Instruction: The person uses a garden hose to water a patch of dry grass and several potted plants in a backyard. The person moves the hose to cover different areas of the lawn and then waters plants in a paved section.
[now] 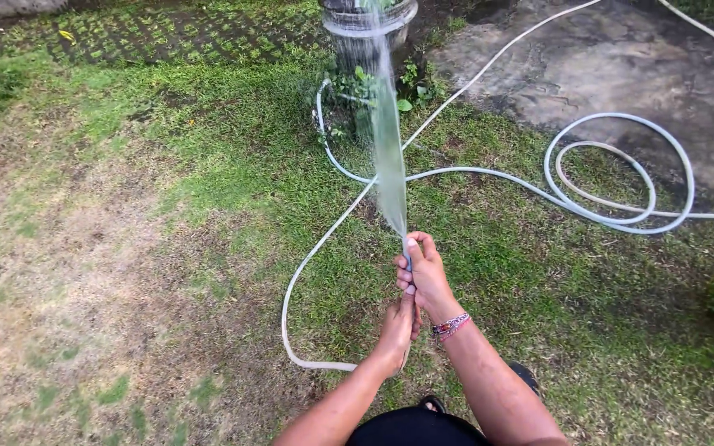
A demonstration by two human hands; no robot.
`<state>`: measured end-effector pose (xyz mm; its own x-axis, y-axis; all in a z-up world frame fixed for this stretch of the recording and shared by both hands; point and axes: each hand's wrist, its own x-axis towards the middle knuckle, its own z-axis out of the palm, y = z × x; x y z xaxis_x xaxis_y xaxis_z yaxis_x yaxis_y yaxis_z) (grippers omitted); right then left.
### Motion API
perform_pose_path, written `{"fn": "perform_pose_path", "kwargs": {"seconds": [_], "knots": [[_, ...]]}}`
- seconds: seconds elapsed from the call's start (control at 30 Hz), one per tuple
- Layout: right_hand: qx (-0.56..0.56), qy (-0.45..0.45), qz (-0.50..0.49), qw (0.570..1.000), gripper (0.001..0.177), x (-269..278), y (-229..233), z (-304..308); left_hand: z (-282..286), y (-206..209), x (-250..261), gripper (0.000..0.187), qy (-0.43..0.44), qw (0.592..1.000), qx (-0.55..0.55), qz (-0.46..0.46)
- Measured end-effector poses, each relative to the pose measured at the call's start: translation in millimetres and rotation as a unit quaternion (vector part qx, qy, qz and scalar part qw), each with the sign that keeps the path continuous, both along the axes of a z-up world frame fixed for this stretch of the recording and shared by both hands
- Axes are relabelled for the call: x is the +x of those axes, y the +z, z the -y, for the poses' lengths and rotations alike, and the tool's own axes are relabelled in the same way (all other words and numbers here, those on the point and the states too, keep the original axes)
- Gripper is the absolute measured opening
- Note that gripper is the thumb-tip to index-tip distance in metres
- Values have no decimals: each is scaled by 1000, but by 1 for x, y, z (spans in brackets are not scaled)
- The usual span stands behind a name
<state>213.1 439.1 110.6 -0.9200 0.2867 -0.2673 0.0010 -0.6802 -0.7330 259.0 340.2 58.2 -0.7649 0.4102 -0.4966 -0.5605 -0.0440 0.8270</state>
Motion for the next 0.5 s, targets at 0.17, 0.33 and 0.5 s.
{"fn": "perform_pose_path", "kwargs": {"seconds": [0.17, 0.33, 0.5], "knots": [[6, -10, -6, 1000, 6, 17, 14, -29, -27, 9, 9, 46, -17, 1000, 18, -8], [6, -38, -16, 999, 7, 30, 2, -71, -67, 0, 16, 52, -47, 999, 16, -18], [15, -82, 65, 994, 5, 55, 39, -95, -86, 7, 25, 51, -135, 990, 17, -20]]}}
